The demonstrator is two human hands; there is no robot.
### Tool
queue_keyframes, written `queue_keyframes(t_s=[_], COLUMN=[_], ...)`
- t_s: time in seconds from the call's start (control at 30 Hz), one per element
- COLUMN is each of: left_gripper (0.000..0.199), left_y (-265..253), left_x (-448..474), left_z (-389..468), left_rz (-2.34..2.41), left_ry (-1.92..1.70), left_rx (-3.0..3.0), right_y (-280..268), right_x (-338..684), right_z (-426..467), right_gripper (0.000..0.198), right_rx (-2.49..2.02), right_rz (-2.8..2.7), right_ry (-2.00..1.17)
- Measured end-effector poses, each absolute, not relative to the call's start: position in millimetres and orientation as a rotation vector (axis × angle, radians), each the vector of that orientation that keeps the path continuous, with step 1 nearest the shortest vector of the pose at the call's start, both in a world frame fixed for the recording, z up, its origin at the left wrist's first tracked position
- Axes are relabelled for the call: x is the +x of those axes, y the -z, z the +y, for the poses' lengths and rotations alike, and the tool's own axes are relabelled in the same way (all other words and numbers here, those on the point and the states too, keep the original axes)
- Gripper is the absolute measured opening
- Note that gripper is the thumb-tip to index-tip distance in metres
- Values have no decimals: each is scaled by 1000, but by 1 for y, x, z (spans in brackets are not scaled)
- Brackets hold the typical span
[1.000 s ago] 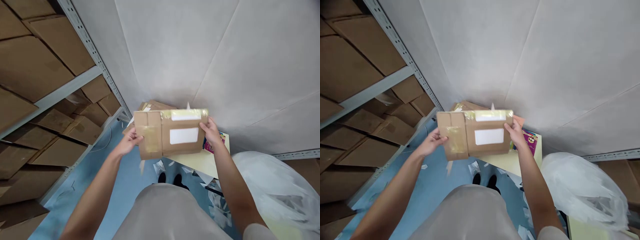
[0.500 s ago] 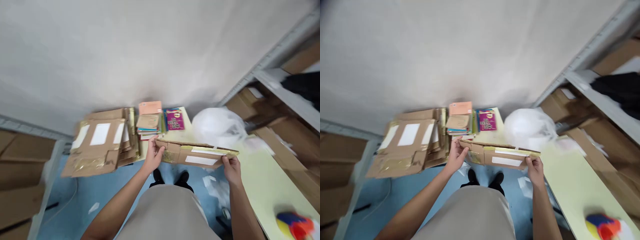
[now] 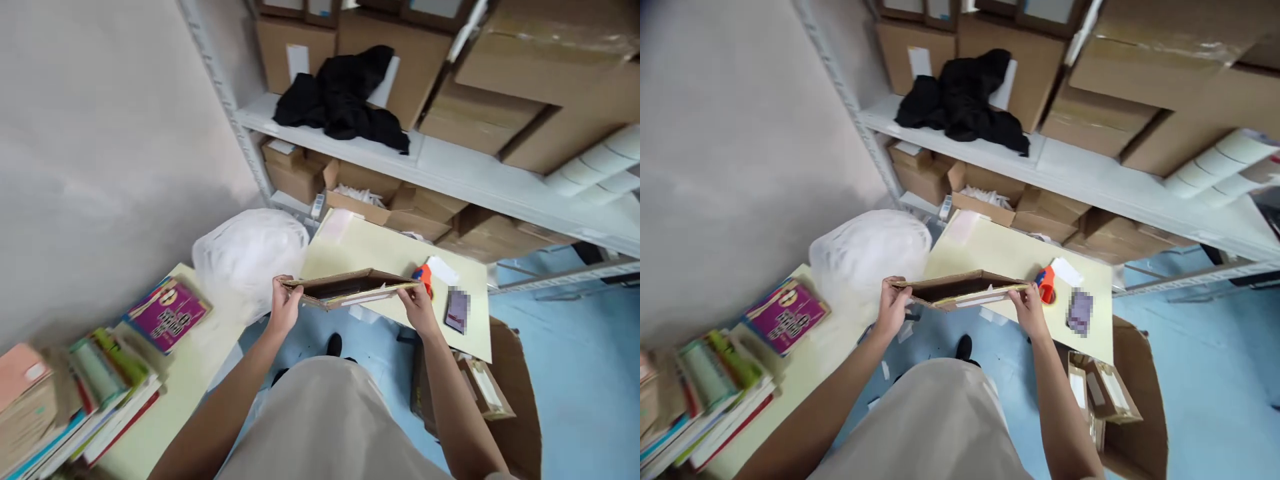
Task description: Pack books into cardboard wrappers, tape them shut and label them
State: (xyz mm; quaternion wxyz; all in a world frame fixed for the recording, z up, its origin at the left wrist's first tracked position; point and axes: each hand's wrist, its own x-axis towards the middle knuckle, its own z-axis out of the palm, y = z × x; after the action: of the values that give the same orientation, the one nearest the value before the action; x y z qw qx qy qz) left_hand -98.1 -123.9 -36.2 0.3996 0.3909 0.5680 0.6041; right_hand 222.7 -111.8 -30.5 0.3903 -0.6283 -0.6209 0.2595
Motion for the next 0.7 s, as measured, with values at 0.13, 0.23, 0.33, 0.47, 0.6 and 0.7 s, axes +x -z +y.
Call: queue_keyframes(t_s=[0.13, 0.23, 0.33, 0.47, 0.6, 0.7], left_gripper=[26, 28, 30, 28, 30, 39], left_y=[39, 37, 33, 38, 48, 48], left_x=[-58, -39, -29, -25, -29, -32], left_z=[-56, -16, 15, 49, 81, 100], left_rz=[1414, 1401, 1371, 1362, 1342, 1306], left_ry=[-1523, -1473, -1405, -1266, -1091, -976], left_rx=[982, 997, 1055, 1115, 1126, 1205], right_y=[14, -4, -19, -31, -35, -33], right_x=[254, 268, 274, 268, 255, 252], right_z=[-89, -70, -50, -27, -14, -14], right_gripper=[48, 50, 43, 36, 35, 32], right_rx=[-1614, -1701, -1965, -2206, -2461, -2532], right_rz=[-1551, -1526, -1551, -1931, -2021, -1857], right_ry=[-825, -916, -819, -500, -268, -244])
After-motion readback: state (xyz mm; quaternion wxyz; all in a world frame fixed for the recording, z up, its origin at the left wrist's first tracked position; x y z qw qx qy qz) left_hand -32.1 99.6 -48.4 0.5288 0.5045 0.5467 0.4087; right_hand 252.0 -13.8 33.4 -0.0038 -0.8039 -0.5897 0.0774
